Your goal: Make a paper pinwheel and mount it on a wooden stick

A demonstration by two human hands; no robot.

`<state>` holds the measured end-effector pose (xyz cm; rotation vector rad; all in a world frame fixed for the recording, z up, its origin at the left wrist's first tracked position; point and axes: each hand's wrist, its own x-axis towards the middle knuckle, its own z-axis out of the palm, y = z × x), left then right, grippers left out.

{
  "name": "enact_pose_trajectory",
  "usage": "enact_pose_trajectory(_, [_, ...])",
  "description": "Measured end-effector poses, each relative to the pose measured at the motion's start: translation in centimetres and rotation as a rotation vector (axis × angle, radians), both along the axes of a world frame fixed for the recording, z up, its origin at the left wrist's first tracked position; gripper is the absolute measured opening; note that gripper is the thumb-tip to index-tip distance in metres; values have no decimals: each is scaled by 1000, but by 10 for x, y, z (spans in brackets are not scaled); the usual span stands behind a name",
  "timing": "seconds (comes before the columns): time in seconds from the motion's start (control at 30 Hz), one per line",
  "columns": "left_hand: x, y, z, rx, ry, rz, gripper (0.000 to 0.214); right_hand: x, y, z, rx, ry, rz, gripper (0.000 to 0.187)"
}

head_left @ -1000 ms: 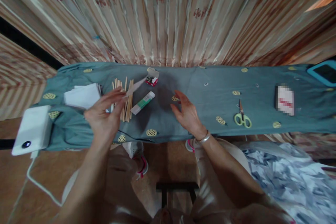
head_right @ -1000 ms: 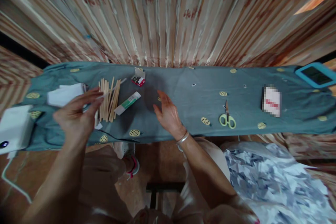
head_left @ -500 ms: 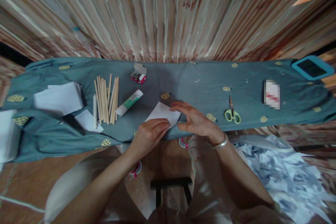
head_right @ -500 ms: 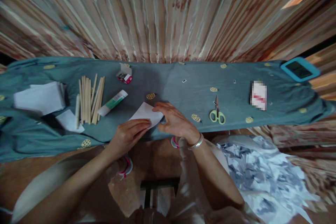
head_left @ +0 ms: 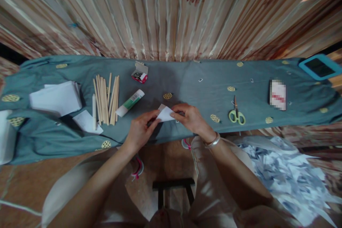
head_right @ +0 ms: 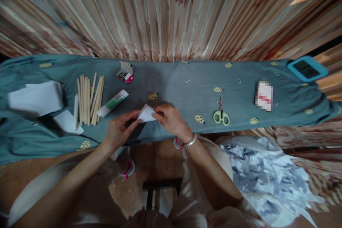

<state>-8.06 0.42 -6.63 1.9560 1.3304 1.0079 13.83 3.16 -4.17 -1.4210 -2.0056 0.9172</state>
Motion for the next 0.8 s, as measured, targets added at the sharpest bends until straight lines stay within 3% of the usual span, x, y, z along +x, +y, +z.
enact_pose_trajectory(0.37, [-3,1,-2,-147,50,62,33,-16,4,-17,171,-48,-102,10])
enact_pose_trajectory(0.8, [-6,2,2,-61,148,25,32,-21,-7,-30,302,-79,-219,10])
